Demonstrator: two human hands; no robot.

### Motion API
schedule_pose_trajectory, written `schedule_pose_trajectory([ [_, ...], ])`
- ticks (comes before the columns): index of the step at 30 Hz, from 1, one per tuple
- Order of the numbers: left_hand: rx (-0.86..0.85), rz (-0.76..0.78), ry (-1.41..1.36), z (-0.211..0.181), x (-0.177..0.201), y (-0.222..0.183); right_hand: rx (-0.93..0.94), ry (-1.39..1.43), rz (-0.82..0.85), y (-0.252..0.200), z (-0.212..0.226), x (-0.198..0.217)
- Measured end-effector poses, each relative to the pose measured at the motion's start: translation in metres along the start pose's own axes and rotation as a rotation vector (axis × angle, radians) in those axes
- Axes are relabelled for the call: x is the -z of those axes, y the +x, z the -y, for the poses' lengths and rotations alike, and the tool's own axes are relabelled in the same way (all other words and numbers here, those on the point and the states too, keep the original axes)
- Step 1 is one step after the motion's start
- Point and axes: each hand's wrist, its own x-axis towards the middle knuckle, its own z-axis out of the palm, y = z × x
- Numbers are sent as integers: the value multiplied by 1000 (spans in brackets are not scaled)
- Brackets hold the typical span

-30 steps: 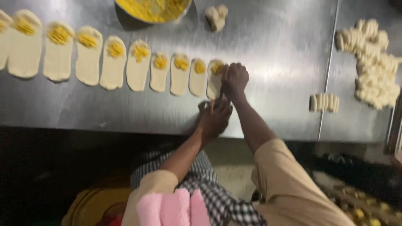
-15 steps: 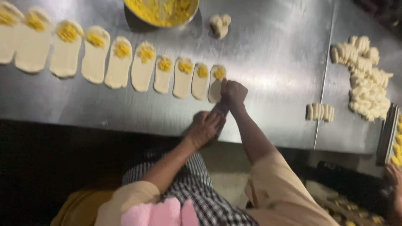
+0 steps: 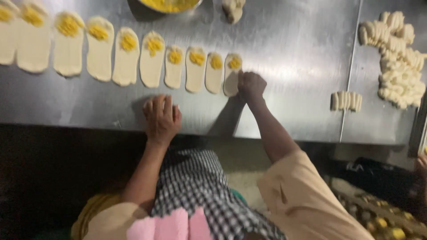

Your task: The recorder spoons yellow filling onto pieces of dough and then rolls them into cylindrical shapes.

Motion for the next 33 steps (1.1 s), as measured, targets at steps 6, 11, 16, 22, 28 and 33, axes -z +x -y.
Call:
schedule_pose_trajectory([
  [6,25,-1,-13,1,1,0,-38,-97,-48,-14,1,-16],
  [11,8,-48,-36,6,-11,1,-229,-66,343,1,-2,-8],
  [16,22,10,-52,-1,-3,-12,-326,-123,337,-49,45,30],
  [22,17,-31,-2,1,-4,-4,-107,-67,379,-187,99,78],
  [28,-4,-31,35,-2,-6,-1,129,-79,271,-147,55,37],
  [33,-10,-10,69,-7,-5,1,68,-343,20,-25,-16,-28],
])
